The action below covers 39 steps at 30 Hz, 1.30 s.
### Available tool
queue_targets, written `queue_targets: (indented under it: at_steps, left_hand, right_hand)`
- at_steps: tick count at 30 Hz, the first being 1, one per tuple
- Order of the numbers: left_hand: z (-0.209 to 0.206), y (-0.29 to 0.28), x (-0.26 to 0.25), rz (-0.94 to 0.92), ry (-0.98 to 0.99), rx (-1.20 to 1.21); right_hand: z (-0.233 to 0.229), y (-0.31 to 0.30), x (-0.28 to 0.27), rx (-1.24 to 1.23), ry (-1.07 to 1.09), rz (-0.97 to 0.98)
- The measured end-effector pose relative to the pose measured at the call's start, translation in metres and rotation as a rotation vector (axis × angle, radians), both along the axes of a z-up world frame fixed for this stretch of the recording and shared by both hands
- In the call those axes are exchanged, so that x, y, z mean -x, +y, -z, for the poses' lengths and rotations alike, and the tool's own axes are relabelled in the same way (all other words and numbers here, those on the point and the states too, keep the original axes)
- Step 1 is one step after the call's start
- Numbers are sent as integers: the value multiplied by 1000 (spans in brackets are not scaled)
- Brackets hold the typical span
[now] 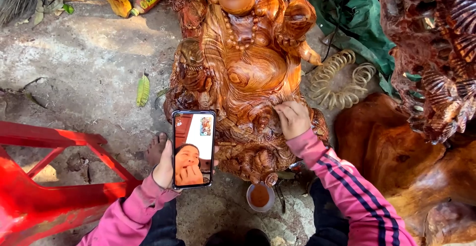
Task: Sanding a large wooden carving while holding a smartphone
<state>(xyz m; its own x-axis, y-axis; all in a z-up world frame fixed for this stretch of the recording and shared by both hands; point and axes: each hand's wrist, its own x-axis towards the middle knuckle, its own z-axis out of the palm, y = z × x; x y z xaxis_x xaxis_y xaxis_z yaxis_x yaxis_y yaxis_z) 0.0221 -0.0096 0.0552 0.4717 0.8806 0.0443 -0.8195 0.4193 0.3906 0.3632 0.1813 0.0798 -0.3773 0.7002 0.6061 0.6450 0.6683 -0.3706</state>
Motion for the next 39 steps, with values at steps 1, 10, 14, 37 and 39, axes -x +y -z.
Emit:
queue_targets:
  at_steps: [1,10,14,37,39]
  left_hand:
    - [-1,1,0,-4,-5,-18]
    - [2,3,5,22,-32,-6]
    - [65,8,27,241,-193,296]
    - [-10,-1,-1,-41,17,-28]
    - [2,2,-2,-77,91,-11]
  right_hand:
    - [5,9,6,-107,-31,-40]
    - [-8,8,9,-235,-44,-94]
    - [-36,5,27,-138,-242,-250]
    - [-52,14,13,-35,-389,-414]
    - [-55,10,23,8,-393,-420]
